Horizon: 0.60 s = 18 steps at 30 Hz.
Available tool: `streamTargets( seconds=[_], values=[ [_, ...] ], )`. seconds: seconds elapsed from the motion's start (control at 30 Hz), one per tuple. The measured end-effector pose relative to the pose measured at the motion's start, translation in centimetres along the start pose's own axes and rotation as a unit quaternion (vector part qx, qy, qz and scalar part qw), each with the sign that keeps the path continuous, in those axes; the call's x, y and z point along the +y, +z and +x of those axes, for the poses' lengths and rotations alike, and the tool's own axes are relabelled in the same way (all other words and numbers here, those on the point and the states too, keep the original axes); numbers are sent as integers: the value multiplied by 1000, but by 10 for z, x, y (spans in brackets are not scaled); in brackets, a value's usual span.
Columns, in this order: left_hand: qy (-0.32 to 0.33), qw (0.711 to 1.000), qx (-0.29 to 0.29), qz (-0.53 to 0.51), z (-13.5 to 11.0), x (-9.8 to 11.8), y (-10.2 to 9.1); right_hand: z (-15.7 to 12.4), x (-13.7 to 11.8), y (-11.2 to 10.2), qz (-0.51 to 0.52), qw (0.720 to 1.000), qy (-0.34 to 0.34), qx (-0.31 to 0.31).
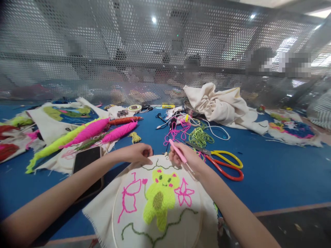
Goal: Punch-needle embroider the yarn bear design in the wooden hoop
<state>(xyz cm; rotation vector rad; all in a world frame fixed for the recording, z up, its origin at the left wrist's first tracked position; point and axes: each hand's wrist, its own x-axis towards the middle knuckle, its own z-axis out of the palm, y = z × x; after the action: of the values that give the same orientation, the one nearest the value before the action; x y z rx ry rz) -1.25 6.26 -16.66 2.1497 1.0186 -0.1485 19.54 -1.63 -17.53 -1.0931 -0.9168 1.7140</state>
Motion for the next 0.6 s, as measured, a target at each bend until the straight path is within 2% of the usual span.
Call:
streamTargets(
  seconds=[0.13, 0.3, 0.47, 0.6],
  values=[
    [-13, 999, -9, -31, 3, 0, 4, -5, 7, 11, -130, 991, -24, -6],
    [-13, 989, -61, -132, 2, 1, 3, -10, 12, 15, -145, 989, -34, -8],
    [-23, 986, -51, -154, 4, -2, 5, -16, 15, 20, -204, 978, -42, -6],
    [-15, 985, -56, -165, 6, -6, 8, -18, 16, 22, -245, 968, -58, 19]
  ],
)
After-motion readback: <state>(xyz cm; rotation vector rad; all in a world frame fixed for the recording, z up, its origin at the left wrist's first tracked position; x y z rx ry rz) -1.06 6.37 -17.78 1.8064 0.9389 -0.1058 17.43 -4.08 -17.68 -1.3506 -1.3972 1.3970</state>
